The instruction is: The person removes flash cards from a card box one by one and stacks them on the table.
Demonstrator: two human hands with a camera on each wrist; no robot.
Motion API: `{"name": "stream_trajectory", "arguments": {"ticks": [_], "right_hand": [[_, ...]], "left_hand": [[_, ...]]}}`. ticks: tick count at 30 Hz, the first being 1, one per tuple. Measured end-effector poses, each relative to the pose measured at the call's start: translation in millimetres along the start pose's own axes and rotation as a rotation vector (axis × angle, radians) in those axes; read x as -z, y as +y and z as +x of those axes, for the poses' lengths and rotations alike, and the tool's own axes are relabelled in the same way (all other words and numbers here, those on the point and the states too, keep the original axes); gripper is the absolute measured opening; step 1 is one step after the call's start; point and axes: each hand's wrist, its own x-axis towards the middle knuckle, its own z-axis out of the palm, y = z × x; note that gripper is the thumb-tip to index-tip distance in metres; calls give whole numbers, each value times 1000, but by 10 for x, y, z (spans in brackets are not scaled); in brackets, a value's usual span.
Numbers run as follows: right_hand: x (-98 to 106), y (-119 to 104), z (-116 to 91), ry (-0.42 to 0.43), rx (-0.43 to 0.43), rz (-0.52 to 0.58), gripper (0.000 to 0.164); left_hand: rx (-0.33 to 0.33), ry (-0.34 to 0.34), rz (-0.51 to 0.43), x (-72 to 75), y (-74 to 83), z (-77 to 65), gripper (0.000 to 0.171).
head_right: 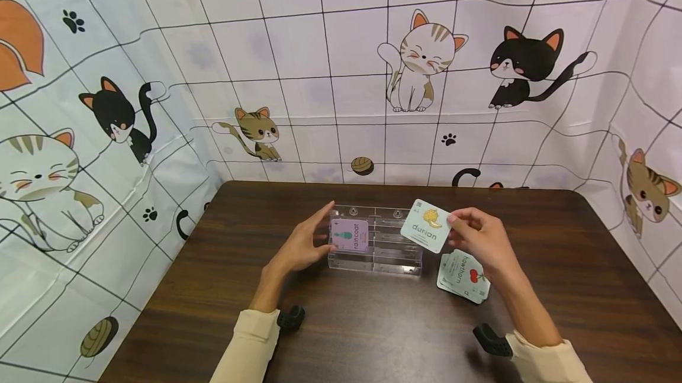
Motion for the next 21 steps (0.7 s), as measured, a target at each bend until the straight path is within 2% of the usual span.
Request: {"name": "stream_trajectory", "arguments": {"ticks": [7,21], "right_hand": [[139,132,-43,1,-29,3,44],[354,395,-188,40,-96,-103,48]], "left_hand": [[-13,3,2,7,-3,2,105],[-12,3,1,-10,-12,6,104]]}}
